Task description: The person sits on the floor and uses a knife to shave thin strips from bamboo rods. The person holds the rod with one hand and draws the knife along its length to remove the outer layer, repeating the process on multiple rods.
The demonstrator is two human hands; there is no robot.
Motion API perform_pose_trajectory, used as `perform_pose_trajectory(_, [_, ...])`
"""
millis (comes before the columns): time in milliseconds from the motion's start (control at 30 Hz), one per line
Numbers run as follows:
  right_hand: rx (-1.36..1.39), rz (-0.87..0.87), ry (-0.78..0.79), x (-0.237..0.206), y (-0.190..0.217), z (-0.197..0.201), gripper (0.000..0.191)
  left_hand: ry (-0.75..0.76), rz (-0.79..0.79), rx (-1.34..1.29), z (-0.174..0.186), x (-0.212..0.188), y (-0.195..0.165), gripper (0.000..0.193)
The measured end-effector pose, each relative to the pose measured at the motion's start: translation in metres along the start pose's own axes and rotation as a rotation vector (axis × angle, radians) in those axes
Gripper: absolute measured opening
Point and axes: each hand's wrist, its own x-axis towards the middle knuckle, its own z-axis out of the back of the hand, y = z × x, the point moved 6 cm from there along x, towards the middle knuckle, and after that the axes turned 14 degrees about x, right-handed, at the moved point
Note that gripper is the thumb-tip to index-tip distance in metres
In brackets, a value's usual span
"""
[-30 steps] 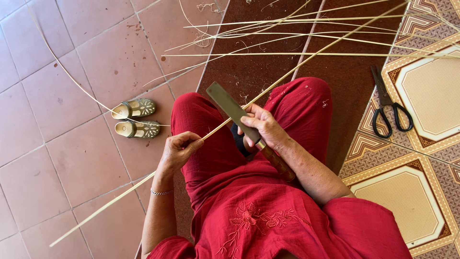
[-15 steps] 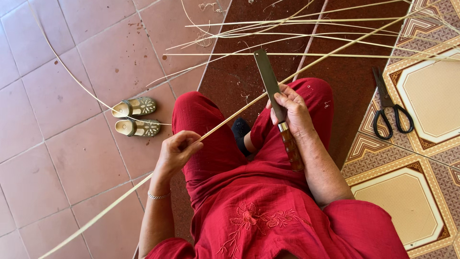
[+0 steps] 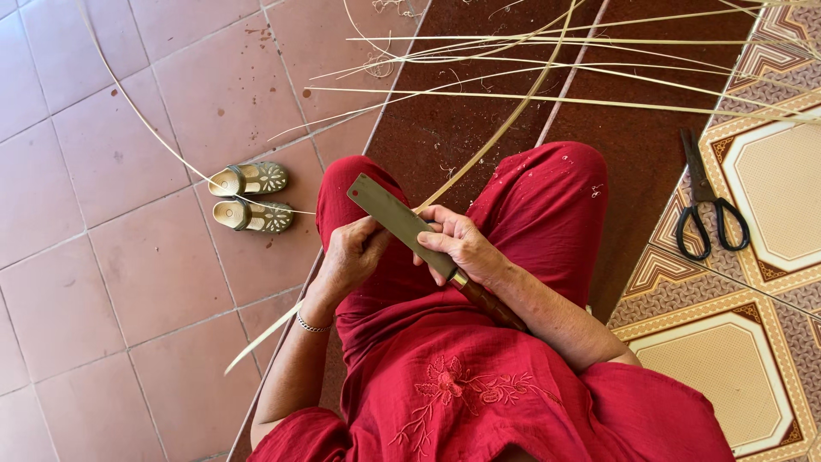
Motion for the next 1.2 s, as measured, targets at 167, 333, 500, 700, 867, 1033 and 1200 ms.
perform_pose_trajectory(167, [0.006,0.043,-0.042,0.004,0.003,0.009,0.028,0.047,0.100,0.002,-0.001,-0.008,0.012,0.014])
perform_pose_trajectory(333, [0.021,0.055,-0.057,0.004,0.007,0.015,0.029,0.131,0.156,-0.068,-0.005,-0.012,0.026,0.014])
perform_pose_trajectory(500, [0.054,0.158,-0.055,0.007,0.026,0.025,0.023,0.200,0.285,-0.286,-0.009,-0.021,0.047,0.019])
perform_pose_trajectory(700, [0.011,0.075,-0.008,0.006,0.010,0.017,0.023,0.216,0.341,-0.279,-0.016,-0.023,0.057,0.018])
perform_pose_trajectory(867, [0.138,0.143,-0.038,0.009,0.017,0.033,0.020,0.226,0.315,-0.343,-0.011,-0.030,0.062,0.015])
perform_pose_trajectory(1033, [0.192,0.213,-0.036,0.011,0.028,0.053,0.019,0.258,0.312,-0.389,-0.006,-0.044,0.072,0.014])
perform_pose_trajectory(1200, [0.169,0.317,-0.059,0.006,0.050,0.063,0.020,0.268,0.413,-0.385,0.011,-0.060,0.082,0.014])
